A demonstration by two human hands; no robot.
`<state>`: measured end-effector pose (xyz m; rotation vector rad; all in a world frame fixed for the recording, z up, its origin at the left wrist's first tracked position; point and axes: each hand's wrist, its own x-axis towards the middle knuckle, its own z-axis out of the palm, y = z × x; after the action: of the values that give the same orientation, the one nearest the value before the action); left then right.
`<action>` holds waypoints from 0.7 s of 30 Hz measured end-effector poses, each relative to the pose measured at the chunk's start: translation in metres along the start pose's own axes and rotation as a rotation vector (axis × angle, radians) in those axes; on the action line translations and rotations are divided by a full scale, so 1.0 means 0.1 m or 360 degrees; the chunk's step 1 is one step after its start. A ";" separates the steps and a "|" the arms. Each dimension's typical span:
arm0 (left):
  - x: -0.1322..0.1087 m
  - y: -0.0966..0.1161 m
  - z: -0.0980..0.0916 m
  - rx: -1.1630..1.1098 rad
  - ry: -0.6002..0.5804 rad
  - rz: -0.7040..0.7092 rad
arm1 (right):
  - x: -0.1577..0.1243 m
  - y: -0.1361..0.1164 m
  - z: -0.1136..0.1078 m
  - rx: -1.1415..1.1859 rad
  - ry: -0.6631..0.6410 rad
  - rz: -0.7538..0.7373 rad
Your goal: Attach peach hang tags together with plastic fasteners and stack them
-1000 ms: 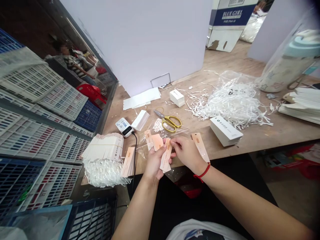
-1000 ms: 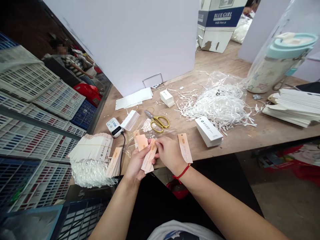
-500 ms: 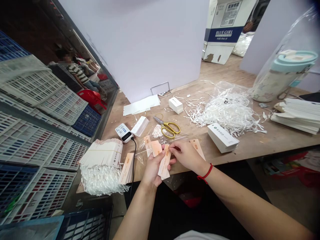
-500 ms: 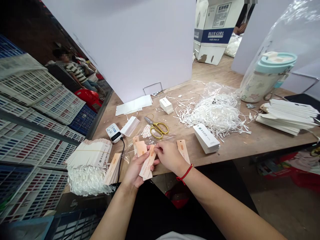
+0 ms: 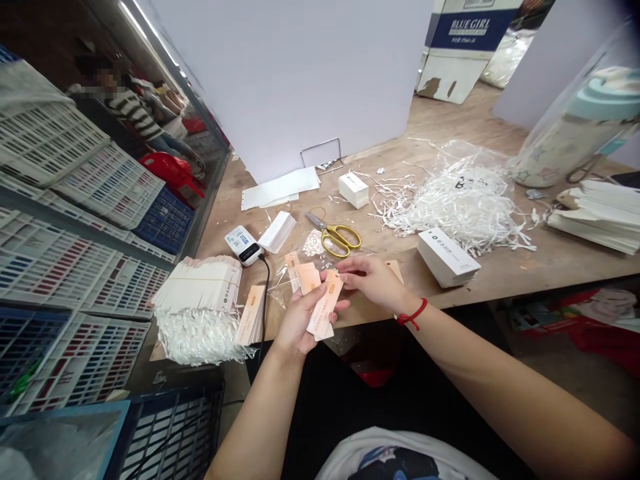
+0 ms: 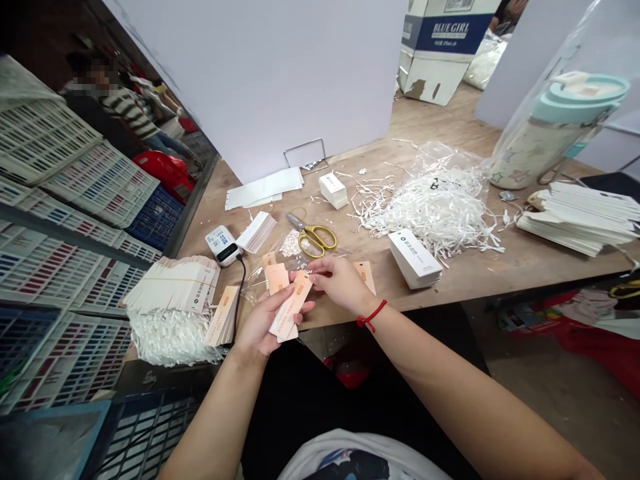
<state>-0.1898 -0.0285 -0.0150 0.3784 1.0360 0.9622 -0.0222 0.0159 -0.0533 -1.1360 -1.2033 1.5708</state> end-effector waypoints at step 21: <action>-0.23 0.07 -0.29 0.1401 -0.0376 0.0950 | -0.39 -0.23 -0.03 0.0386 -0.0217 0.0251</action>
<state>-0.2219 -0.0484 -0.0120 1.5600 1.1063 0.8963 -0.0083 -0.0161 -0.0248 -0.9978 -0.9948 1.8832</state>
